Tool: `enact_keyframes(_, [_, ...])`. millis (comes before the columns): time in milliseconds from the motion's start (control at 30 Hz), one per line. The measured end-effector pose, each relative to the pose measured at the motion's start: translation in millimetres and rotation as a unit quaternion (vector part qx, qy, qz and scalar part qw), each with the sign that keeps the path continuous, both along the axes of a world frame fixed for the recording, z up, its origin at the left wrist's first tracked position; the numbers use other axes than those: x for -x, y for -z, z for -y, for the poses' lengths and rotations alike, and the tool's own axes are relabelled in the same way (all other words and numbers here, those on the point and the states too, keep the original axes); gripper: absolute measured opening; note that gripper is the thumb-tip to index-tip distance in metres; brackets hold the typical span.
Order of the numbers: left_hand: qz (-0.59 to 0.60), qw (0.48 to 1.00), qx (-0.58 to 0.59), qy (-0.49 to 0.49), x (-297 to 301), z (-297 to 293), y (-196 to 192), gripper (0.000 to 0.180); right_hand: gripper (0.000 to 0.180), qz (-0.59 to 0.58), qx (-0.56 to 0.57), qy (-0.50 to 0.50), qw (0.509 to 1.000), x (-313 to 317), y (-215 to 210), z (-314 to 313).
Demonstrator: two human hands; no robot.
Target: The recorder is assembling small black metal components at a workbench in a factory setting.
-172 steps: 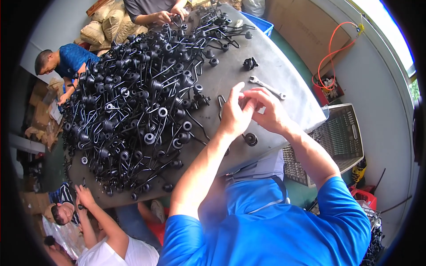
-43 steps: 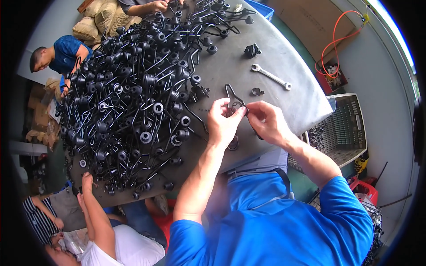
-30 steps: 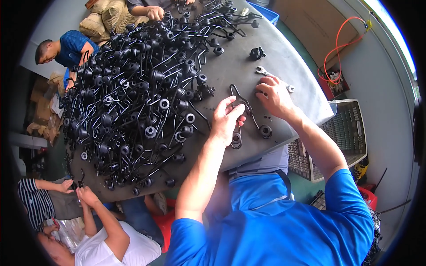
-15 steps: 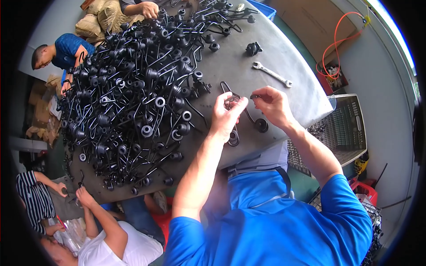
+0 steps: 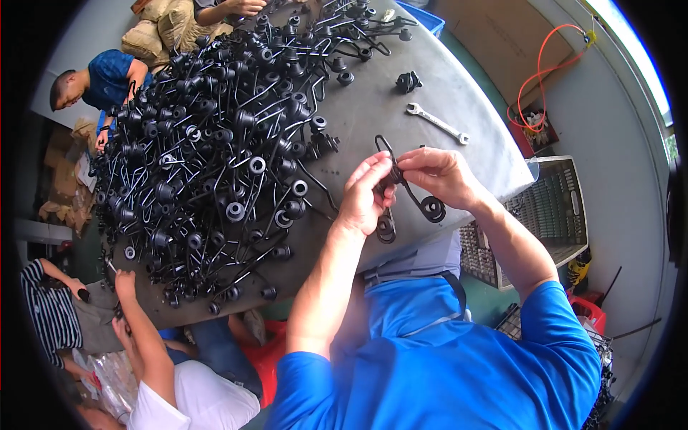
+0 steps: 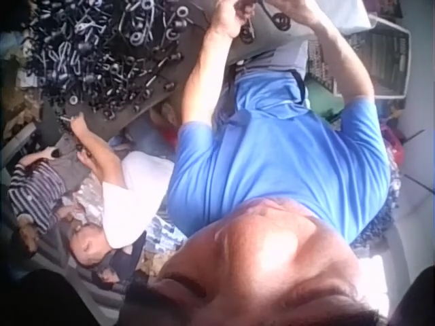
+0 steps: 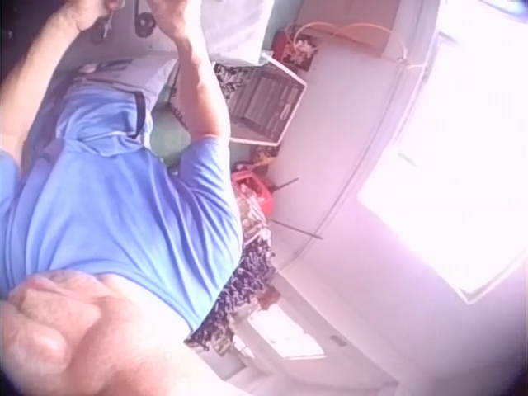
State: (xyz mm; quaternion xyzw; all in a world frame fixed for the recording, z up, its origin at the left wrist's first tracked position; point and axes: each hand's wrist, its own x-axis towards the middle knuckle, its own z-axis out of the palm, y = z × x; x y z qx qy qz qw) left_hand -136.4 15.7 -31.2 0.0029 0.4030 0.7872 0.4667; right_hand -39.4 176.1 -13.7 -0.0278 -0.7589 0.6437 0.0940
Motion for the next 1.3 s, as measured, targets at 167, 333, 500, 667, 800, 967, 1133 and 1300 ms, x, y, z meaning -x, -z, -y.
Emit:
enact_keyframes(167, [0.052, 0.998, -0.018, 0.009, 0, -2, 6, 0.038, 0.019, 0.024, 0.016, -0.045, 0.999, 4, 1, -3])
enact_keyframes(333, [0.058, 0.998, 0.006, 0.014, -3, -1, 10, 0.044, 0.028, 0.018, 0.034, -0.136, 0.99, 5, 3, -7])
enact_keyframes(500, [0.058, 0.998, -0.01, 0.019, -6, -1, 12, 0.043, 0.033, 0.046, -0.17, 0.105, 0.979, 12, -8, -47])
enact_keyframes(667, [0.038, 0.999, -0.016, 0.013, -6, 0, 16, 0.041, 0.026, 0.079, -0.415, 0.066, 0.904, 9, 1, -41])
enact_keyframes(800, [0.037, 0.999, -0.014, 0.007, -5, -3, 19, 0.04, 0.027, 0.081, -0.433, 0.057, 0.896, 18, 0, -43])
enact_keyframes(967, [0.041, 0.999, -0.017, -0.004, -5, -2, 18, 0.039, 0.014, 0.103, 0.014, 0.005, 0.995, 8, -13, -10])
enact_keyframes(1133, [0.04, 0.999, 0.0, -0.011, -7, -3, 16, 0.039, 0.012, 0.044, -0.05, 0.044, 0.997, -2, -5, 2])
enact_keyframes(1300, [0.04, 0.999, 0.007, -0.022, -6, -4, 15, 0.039, 0.012, -0.028, -0.108, 0.048, 0.993, -1, -12, 8])
